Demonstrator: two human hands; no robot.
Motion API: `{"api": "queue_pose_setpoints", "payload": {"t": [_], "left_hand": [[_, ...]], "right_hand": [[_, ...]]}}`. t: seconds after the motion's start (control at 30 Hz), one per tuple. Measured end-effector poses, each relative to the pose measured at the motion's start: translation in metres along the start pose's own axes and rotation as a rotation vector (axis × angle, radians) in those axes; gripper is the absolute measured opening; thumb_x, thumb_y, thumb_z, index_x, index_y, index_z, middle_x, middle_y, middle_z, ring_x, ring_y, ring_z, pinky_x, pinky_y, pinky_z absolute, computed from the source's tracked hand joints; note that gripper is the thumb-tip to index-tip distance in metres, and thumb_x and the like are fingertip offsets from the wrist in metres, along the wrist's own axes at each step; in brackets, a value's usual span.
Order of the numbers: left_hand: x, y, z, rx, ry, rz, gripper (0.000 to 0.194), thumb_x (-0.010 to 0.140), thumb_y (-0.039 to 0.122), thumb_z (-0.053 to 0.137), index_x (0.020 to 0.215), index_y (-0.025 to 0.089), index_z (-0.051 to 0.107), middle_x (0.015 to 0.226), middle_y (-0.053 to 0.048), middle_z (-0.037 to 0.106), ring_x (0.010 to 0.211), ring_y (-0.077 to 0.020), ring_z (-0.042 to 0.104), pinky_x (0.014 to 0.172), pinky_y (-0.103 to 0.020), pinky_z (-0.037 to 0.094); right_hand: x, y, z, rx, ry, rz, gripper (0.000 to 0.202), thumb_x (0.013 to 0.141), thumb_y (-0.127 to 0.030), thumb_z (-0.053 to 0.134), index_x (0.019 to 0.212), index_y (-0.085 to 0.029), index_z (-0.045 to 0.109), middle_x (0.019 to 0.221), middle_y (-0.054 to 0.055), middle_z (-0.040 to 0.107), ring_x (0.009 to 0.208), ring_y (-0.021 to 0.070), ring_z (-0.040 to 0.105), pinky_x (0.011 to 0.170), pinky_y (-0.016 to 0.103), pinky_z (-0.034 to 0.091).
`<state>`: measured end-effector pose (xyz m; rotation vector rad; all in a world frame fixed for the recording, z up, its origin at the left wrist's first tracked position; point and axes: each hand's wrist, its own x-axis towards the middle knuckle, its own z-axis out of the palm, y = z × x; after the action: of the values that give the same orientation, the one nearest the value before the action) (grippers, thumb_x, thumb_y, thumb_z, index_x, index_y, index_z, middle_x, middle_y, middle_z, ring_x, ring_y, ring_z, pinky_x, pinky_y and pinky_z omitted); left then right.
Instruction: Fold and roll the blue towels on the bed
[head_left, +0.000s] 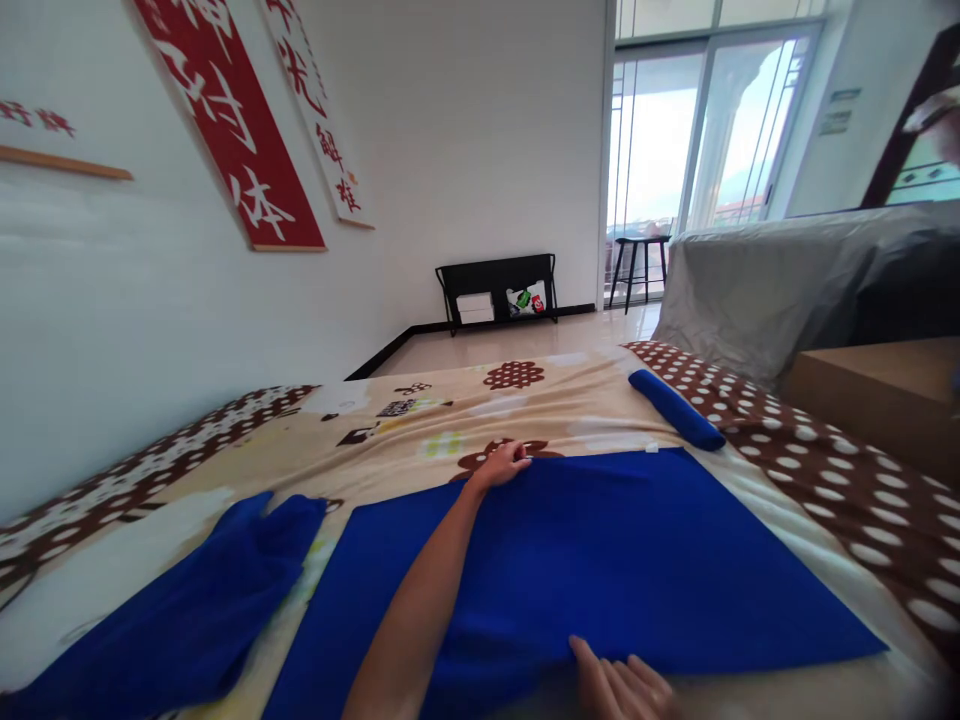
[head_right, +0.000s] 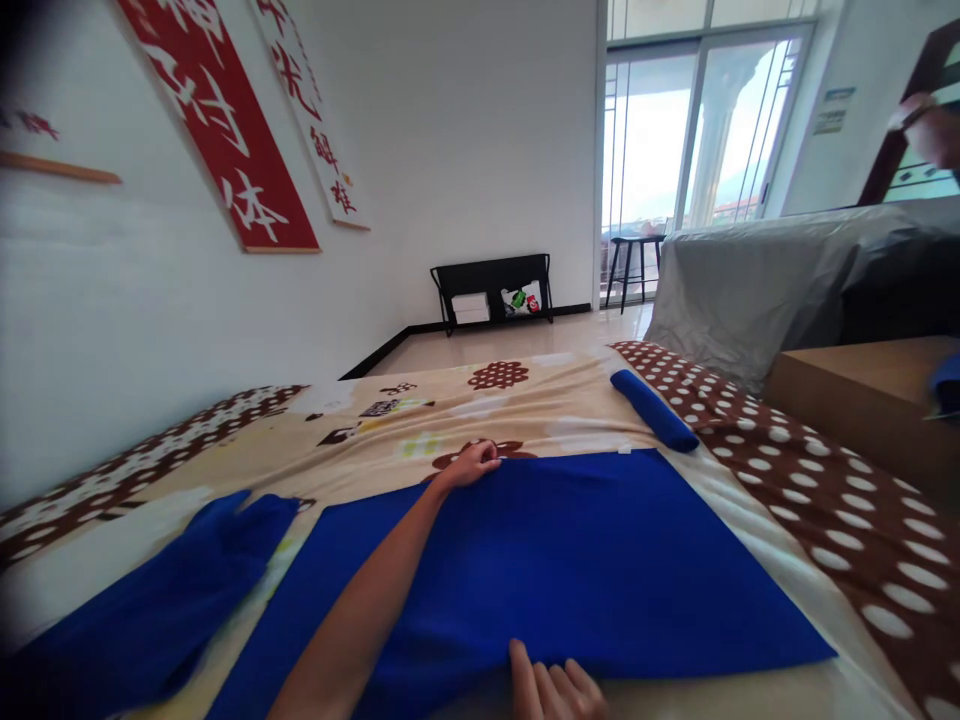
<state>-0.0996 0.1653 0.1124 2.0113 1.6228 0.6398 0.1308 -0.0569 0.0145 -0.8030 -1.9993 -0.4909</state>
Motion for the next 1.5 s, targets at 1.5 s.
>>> {"api": "queue_pose_setpoints", "payload": {"t": [1.5], "left_hand": [[-0.141,0.125,-0.286,-0.303,0.805,0.26,0.048,0.07,0.03,0.085,0.096,-0.006,0.067,0.064,0.0,0.068,0.063,-0.0075,0.059,0.065,-0.023,0.033]], "right_hand": [[0.358,0.199,-0.142,0.125,-0.061,0.346,0.055,0.09,-0.045,0.055,0.093,0.009,0.067,0.064,0.004,0.069,0.052,0.0,0.054,0.066,0.02,0.039]]}}
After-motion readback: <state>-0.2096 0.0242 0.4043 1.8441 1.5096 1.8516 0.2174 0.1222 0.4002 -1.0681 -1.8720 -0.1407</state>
